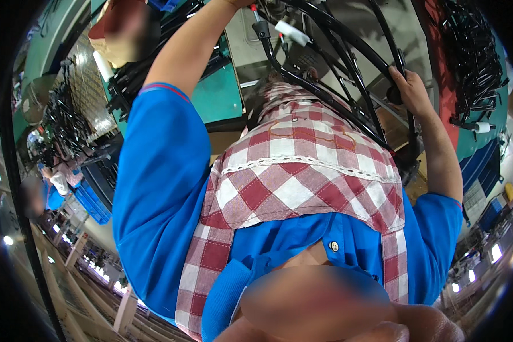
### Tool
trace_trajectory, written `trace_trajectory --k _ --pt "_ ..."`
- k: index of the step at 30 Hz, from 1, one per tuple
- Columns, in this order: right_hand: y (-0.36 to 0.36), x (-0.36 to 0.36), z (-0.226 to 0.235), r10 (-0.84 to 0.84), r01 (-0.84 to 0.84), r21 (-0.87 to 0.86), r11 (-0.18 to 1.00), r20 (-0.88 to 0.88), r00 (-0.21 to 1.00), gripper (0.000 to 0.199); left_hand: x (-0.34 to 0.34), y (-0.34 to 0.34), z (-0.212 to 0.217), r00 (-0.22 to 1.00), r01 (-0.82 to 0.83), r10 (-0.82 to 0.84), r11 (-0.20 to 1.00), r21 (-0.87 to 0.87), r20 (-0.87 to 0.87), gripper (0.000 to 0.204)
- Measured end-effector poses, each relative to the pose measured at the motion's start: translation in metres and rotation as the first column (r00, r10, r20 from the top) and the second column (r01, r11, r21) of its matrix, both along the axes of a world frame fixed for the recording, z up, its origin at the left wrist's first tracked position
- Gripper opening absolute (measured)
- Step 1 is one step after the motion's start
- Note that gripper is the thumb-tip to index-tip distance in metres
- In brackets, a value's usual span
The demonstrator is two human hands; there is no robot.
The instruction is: The person assembles a black metal frame, likely a chair or table, by inserting and securing components. They use a tool to tighten parts and handle various frame pieces.
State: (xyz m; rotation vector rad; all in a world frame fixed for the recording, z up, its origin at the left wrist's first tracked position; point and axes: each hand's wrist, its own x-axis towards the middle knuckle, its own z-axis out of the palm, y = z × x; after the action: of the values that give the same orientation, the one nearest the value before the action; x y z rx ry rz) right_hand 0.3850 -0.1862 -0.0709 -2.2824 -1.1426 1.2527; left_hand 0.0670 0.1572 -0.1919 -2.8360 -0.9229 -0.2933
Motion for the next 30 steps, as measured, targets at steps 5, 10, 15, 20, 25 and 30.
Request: trace_trajectory --k 5,10,15,20,25,30 --pt "0.003 0.002 0.008 0.016 -0.015 -0.006 1.000 0.074 0.997 0.047 0.019 0.023 0.033 0.907 -0.022 -0.081 0.971 -0.239 -0.413 0.031" --pt "-0.015 0.010 0.006 -0.079 0.079 -0.013 0.997 0.009 0.997 0.049 0.054 -0.009 0.076 0.947 0.118 -0.168 0.975 -0.191 -0.273 0.024" --pt "-0.024 0.004 0.011 -0.098 0.102 -0.055 0.993 0.070 0.993 0.046 0.062 0.018 0.128 0.985 0.032 -0.036 0.999 0.027 0.171 0.026" --pt "-0.010 0.001 0.016 -0.046 0.052 -0.097 0.994 0.065 0.997 0.051 0.046 0.005 0.088 0.970 -0.154 0.212 0.913 -0.378 0.117 0.041" --pt "-0.018 0.005 0.024 -0.189 0.193 -0.160 0.968 0.037 0.981 0.045 0.064 0.018 0.150 0.968 -0.044 0.053 0.998 -0.040 0.246 0.039" --pt "-0.007 -0.008 0.032 -0.117 0.135 -0.125 0.983 0.142 0.983 0.047 0.061 -0.001 0.078 0.916 -0.116 0.220 0.946 -0.304 0.334 0.049"
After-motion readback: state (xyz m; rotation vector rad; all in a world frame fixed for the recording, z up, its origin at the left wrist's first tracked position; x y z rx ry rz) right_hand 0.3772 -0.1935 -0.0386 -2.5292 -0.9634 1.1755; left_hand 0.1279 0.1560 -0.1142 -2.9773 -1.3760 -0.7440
